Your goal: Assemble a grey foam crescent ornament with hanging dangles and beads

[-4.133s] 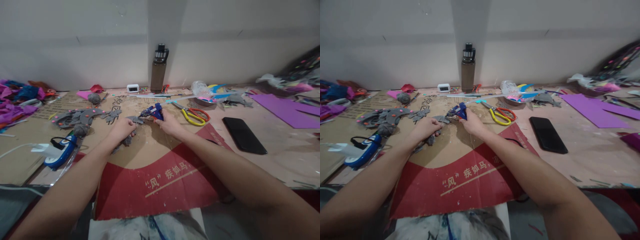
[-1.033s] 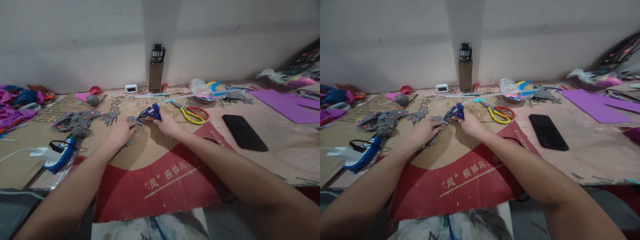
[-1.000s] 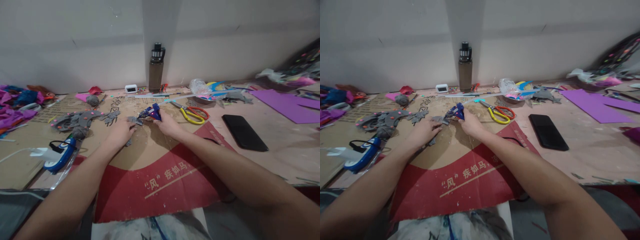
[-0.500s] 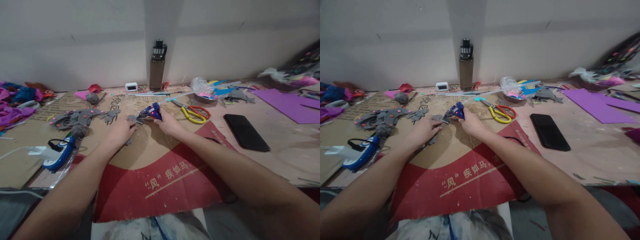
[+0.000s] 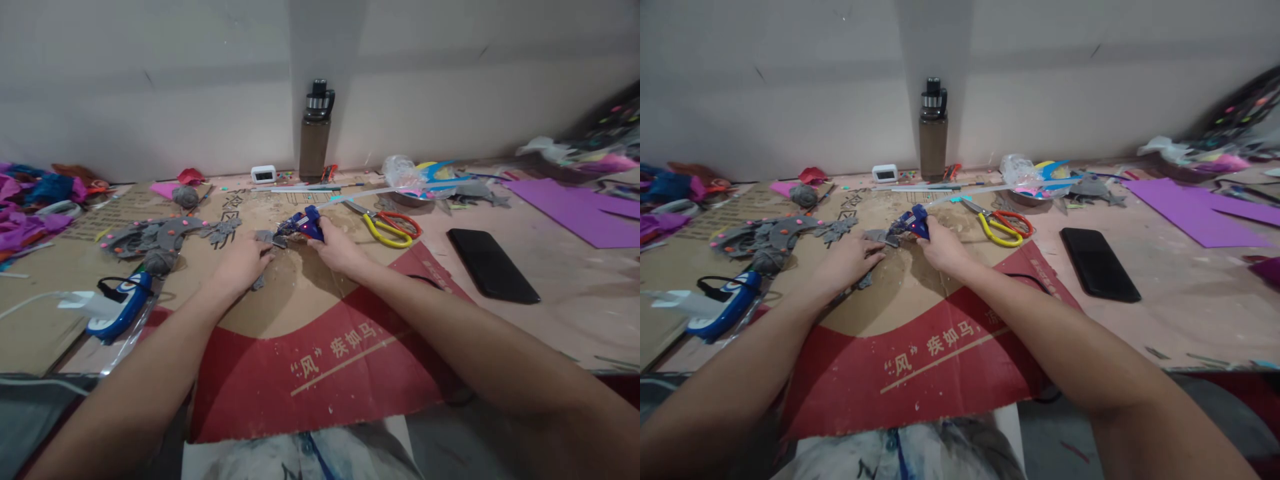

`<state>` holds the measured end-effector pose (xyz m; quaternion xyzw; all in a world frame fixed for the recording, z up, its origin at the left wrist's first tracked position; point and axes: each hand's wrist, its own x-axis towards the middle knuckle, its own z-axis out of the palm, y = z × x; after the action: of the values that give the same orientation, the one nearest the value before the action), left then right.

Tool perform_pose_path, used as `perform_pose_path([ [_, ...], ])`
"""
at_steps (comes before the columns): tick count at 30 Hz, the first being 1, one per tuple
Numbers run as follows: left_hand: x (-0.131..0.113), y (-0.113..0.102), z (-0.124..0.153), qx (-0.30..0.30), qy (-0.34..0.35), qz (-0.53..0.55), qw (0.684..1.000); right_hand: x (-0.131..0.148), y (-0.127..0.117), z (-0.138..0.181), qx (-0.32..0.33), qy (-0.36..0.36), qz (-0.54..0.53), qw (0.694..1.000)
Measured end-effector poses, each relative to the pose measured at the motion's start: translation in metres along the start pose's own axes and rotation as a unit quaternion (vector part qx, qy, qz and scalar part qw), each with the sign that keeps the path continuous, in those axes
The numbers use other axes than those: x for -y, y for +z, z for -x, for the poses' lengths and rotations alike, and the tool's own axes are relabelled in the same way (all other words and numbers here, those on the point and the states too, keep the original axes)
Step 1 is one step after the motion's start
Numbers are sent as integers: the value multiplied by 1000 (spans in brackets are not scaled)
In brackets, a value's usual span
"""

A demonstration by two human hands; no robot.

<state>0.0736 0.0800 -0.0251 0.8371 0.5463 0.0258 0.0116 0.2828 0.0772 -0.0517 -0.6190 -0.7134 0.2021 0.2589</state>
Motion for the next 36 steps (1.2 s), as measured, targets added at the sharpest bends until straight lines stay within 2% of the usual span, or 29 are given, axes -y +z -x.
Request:
perform_pose_path([
  [9,0,0,0,-1,9,2,1000,3,-2,-2,0,27,19,999],
  [17,2,1,0,-4,19,4,1000,1,0,1,-9,7,-11,1000],
  [25,3,3,-1,-12,26,13,1000,2,0,-1,-3,17,24,1000],
  [36,0,-1,1,-5,19,-2,1000,1,2,0,-6,-4,8,1000],
])
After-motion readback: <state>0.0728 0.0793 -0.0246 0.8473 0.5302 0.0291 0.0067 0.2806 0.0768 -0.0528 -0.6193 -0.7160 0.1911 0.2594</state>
